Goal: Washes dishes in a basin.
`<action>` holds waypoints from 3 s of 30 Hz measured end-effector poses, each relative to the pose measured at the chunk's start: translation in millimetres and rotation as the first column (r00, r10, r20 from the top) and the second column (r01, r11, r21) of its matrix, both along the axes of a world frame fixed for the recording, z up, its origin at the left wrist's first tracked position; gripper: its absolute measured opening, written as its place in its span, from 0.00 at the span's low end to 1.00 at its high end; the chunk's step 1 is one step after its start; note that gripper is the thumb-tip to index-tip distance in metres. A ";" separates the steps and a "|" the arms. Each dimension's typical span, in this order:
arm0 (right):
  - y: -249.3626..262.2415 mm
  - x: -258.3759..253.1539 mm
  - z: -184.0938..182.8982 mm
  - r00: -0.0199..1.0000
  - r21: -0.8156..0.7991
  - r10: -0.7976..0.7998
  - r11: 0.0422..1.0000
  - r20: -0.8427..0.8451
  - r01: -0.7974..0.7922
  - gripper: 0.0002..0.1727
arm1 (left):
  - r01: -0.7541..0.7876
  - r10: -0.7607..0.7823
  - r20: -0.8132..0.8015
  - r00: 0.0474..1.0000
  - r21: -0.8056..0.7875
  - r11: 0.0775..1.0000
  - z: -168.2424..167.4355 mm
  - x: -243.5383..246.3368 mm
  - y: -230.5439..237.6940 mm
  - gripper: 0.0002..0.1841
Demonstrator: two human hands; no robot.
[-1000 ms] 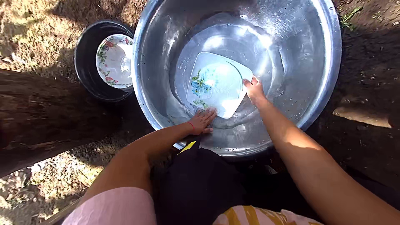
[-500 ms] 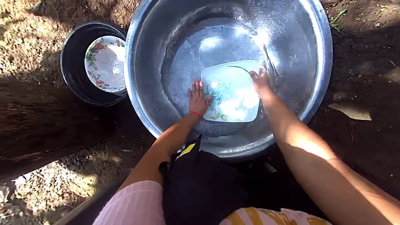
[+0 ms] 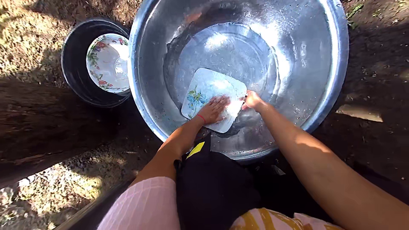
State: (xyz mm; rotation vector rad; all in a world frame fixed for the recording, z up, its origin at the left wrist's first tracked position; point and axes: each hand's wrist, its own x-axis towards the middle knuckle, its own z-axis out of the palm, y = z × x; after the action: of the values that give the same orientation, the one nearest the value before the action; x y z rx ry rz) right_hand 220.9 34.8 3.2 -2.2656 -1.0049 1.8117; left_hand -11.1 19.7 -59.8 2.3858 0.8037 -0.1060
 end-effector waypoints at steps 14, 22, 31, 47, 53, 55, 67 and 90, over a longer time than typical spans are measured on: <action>13.8 33.5 3.3 0.981 0.022 -0.018 1.000 0.196 0.015 0.23 | -0.520 0.410 -0.373 0.832 -0.271 0.810 68.7 10.7 -43.3 0.32; 11.5 30.3 5.4 0.979 0.050 -0.040 0.998 0.198 0.031 0.24 | -0.517 0.414 -0.345 0.843 -0.299 0.802 68.7 25.0 -52.1 0.33; 14.3 25.9 10.4 0.962 0.122 0.063 0.988 0.265 -0.098 0.22 | -0.530 0.413 -0.482 0.773 -0.132 0.837 74.9 0.7 -0.8 0.27; 8.7 17.7 8.7 0.940 0.141 0.138 0.972 0.312 -0.189 0.22 | -0.210 0.120 -0.528 0.841 -0.113 0.971 86.0 -22.9 39.0 0.24; 2.1 19.2 6.2 0.954 0.171 0.062 0.978 0.294 -0.117 0.22 | -0.228 0.032 -0.548 0.836 -0.293 0.928 87.5 -23.6 -14.7 0.26; 2.6 19.1 7.2 0.956 0.176 0.070 0.977 0.286 -0.124 0.23 | -0.246 0.091 -0.529 0.844 -0.230 0.942 82.9 -23.6 8.2 0.28; 2.3 16.2 11.9 0.957 0.202 0.062 0.972 0.282 -0.122 0.21 | -0.328 0.216 -0.460 0.861 -0.178 0.928 75.4 -17.8 37.3 0.30; 8.7 9.5 6.3 0.963 0.205 0.100 0.967 0.249 -0.153 0.19 | -0.575 0.384 -0.481 0.788 -0.352 0.739 85.6 -0.6 -39.0 0.31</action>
State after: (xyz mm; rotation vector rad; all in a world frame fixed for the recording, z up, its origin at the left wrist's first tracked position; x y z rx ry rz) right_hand 230.4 43.5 9.5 -2.3619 -1.3458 1.4041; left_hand -11.7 -19.2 25.9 1.6256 1.3882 -0.5050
